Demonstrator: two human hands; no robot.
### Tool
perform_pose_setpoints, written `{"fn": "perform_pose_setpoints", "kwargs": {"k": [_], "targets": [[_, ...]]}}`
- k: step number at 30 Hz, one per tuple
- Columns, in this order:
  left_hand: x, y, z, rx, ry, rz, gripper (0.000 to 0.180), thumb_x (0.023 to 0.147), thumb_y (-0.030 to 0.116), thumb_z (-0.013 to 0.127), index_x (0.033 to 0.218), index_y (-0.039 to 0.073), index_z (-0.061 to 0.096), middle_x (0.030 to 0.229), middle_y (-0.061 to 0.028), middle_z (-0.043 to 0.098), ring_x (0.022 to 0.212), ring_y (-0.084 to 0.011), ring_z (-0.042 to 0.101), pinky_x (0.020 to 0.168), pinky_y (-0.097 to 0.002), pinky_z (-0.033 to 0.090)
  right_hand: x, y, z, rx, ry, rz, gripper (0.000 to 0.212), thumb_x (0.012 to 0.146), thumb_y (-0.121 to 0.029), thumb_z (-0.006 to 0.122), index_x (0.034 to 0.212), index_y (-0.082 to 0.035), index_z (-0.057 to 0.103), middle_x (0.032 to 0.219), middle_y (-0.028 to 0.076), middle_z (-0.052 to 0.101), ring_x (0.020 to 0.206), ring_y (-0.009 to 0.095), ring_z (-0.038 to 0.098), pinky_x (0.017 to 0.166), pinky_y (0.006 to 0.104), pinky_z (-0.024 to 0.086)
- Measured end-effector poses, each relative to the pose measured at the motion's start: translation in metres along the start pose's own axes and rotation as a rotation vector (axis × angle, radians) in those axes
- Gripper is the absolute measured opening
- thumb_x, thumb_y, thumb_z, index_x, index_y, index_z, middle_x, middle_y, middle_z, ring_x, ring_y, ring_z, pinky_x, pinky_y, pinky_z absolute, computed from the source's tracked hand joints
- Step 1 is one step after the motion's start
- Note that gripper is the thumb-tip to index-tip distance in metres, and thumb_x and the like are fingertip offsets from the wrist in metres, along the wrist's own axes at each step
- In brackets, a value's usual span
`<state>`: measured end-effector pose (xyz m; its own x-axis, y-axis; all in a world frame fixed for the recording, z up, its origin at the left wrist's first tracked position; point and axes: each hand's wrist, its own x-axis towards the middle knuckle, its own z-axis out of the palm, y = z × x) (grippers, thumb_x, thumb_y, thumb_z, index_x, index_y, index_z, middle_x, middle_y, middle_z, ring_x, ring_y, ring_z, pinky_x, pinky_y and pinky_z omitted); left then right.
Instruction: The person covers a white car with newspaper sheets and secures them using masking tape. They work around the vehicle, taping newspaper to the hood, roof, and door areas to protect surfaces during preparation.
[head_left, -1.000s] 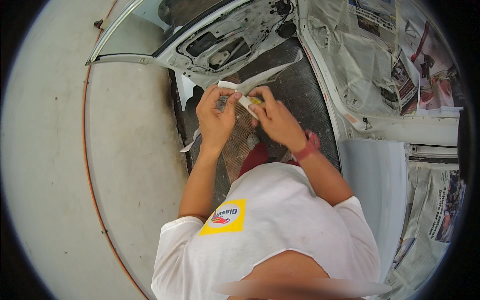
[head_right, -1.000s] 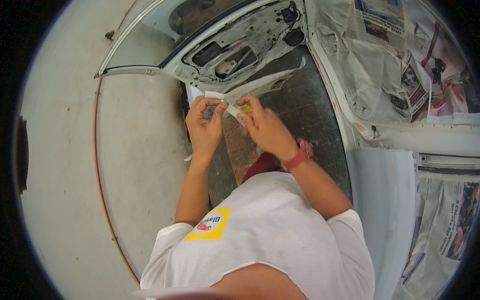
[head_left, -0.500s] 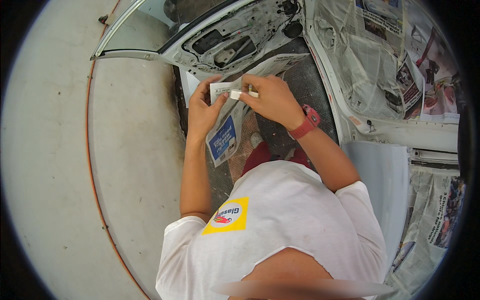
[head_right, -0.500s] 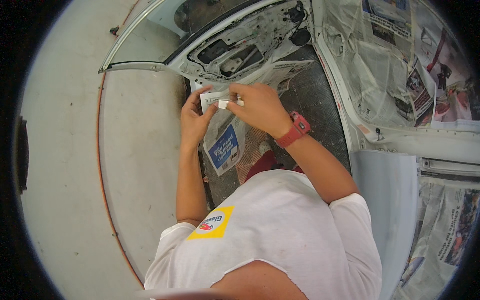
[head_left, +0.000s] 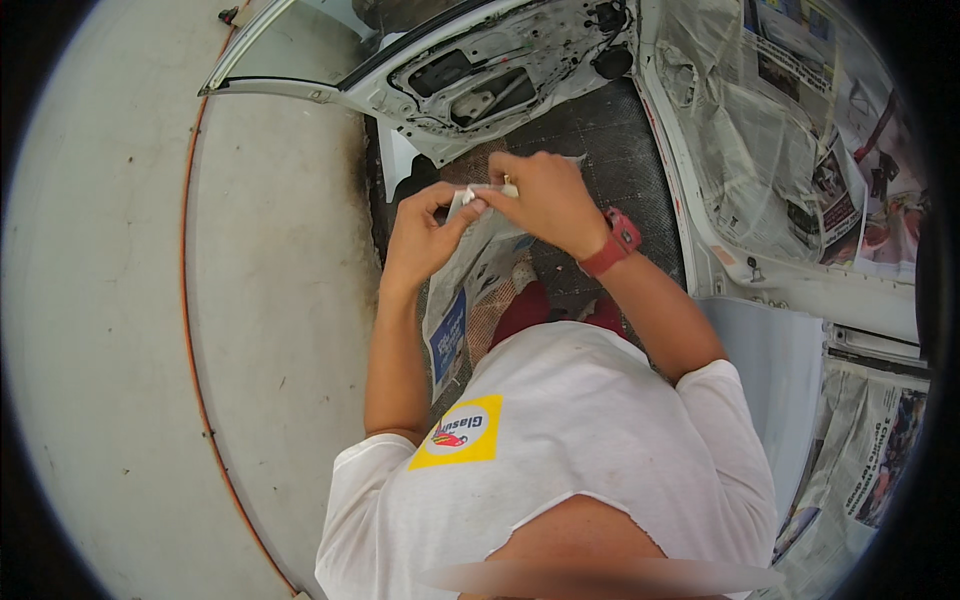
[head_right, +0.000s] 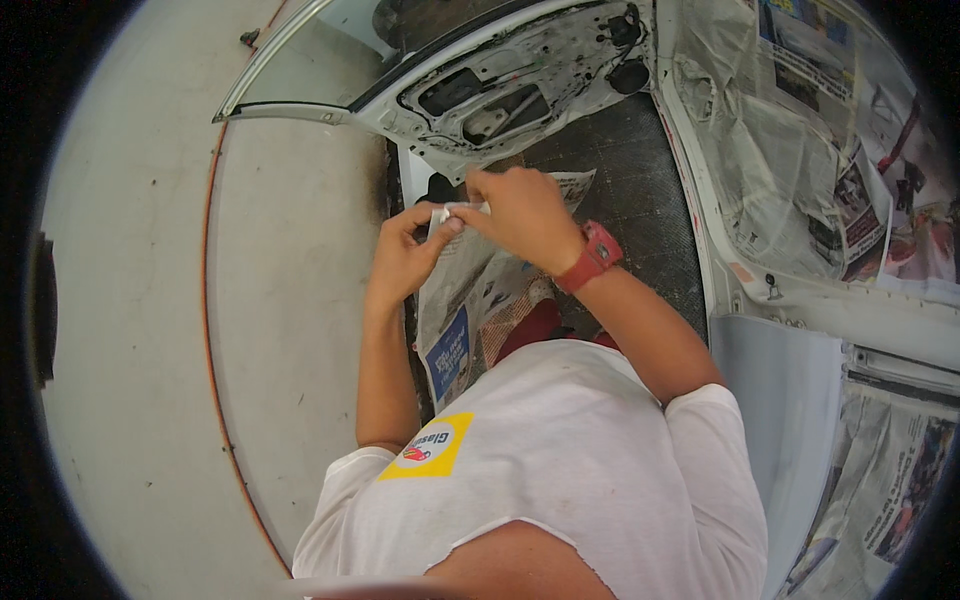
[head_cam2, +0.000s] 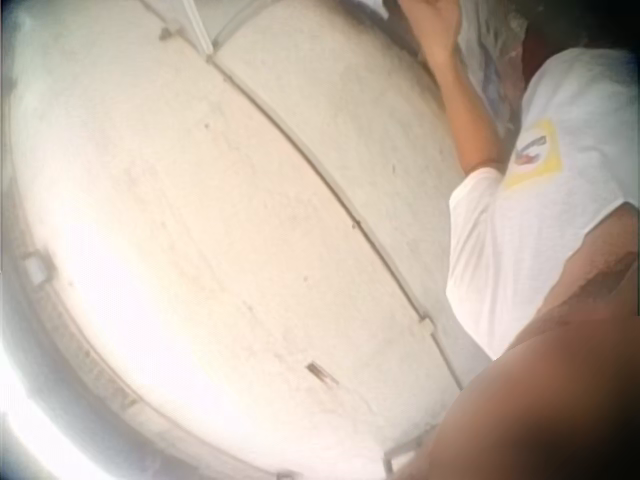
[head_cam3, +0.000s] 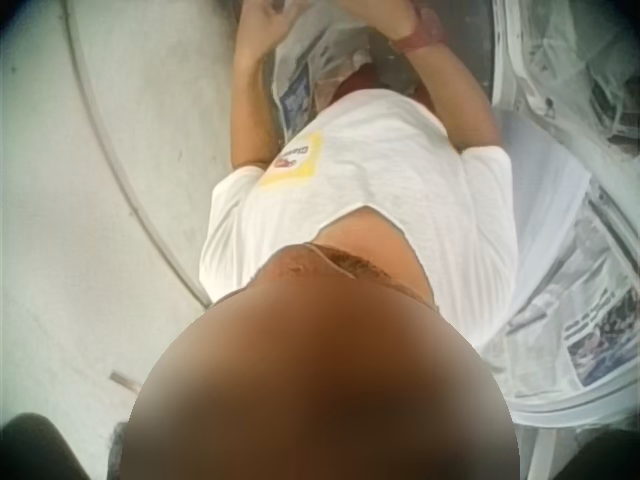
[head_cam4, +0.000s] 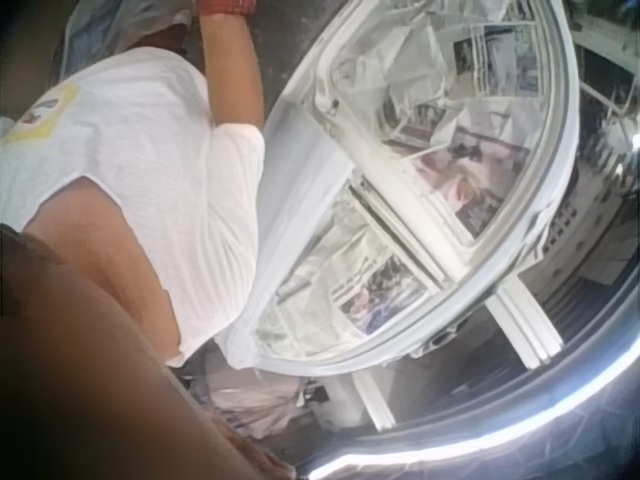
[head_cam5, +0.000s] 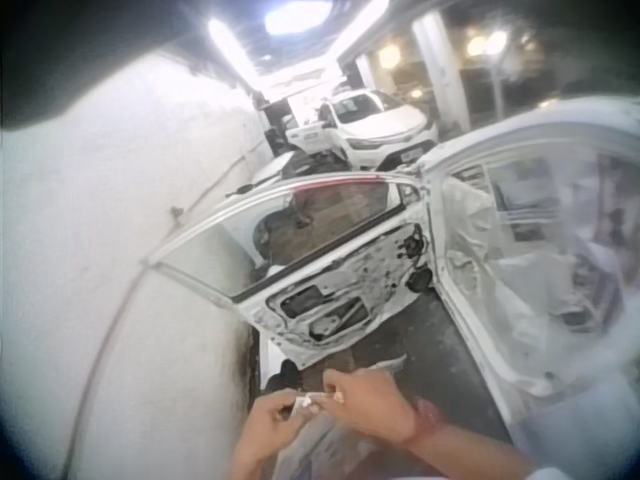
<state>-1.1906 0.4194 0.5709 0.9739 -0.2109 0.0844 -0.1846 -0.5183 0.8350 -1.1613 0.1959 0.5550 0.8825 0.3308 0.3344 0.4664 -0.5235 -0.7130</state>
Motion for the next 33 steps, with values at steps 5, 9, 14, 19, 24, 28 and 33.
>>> {"fn": "perform_pose_setpoints", "kwargs": {"k": [5,9,14,19,24,28,33], "targets": [[-0.021,0.011,-0.026,-0.076,0.230,-0.101,0.025,0.110,0.018,0.071,0.116,-0.002,0.084,0.096,-0.0028,0.081,0.086,-0.0066,0.064,0.078,-0.0238,0.051,-0.056,0.057,0.006,-0.081,-0.103,-0.197,0.039,0.108,-0.029,0.064,0.142,-0.010,0.064,0.099,0.025,0.076,0.083,0.044,0.075,0.076,0.0544,0.059],[-0.036,0.020,-0.064,-0.033,0.303,-0.144,0.026,0.111,0.019,0.070,0.115,-0.002,0.084,0.094,-0.0028,0.081,0.086,-0.0072,0.065,0.079,-0.0245,0.052,-0.082,0.154,-0.022,-0.182,-0.148,0.125,0.060,0.112,-0.026,0.059,0.167,-0.012,0.040,0.105,0.024,0.077,0.083,0.046,0.074,0.076,0.0544,0.058],[-0.047,0.038,-0.084,0.030,0.270,-0.135,0.030,0.110,0.024,0.072,0.113,-0.003,0.084,0.093,-0.0037,0.080,0.086,-0.0085,0.066,0.079,-0.0256,0.052,-0.082,0.184,-0.014,-0.070,-0.064,0.176,0.058,0.113,-0.030,0.058,0.167,-0.015,0.042,0.097,0.026,0.077,0.085,0.048,0.073,0.081,0.0576,0.055],[-0.051,0.065,-0.103,0.052,0.269,-0.080,0.032,0.109,0.026,0.074,0.112,-0.005,0.083,0.093,-0.0038,0.079,0.085,-0.0089,0.066,0.079,-0.0252,0.051,-0.030,0.172,-0.004,0.128,-0.293,0.312,0.058,0.117,-0.030,0.051,0.173,-0.027,0.034,0.079,0.014,0.072,0.070,0.030,0.070,0.073,0.0453,0.056],[-0.058,0.086,-0.115,0.112,0.237,-0.026,0.031,0.109,0.024,0.073,0.111,-0.006,0.083,0.093,-0.0048,0.079,0.084,-0.0096,0.066,0.079,-0.0254,0.051,0.000,0.159,-0.004,0.317,-0.460,0.431,0.056,0.121,-0.034,0.044,0.175,-0.032,0.033,0.074,0.006,0.071,0.057,0.015,0.062,0.057,0.0348,0.054],[-0.066,0.094,-0.121,0.131,0.231,-0.011,0.031,0.109,0.024,0.073,0.111,-0.006,0.083,0.093,-0.0062,0.080,0.084,-0.0104,0.067,0.078,-0.0259,0.052,0.010,0.156,0.003,0.399,-0.523,0.363,0.051,0.121,-0.035,0.044,0.171,-0.027,0.041,0.073,0.006,0.071,0.054,0.013,0.060,0.054,0.0333,0.053],[-0.075,0.091,-0.132,0.147,0.278,-0.011,0.033,0.109,0.027,0.074,0.111,-0.005,0.083,0.093,-0.0064,0.080,0.085,-0.0108,0.067,0.079,-0.0265,0.052,0.022,0.151,0.011,0.394,-0.547,0.370,0.037,0.120,-0.035,0.047,0.146,-0.014,0.060,0.073,0.006,0.072,0.054,0.014,0.060,0.053,0.0330,0.050]]}}
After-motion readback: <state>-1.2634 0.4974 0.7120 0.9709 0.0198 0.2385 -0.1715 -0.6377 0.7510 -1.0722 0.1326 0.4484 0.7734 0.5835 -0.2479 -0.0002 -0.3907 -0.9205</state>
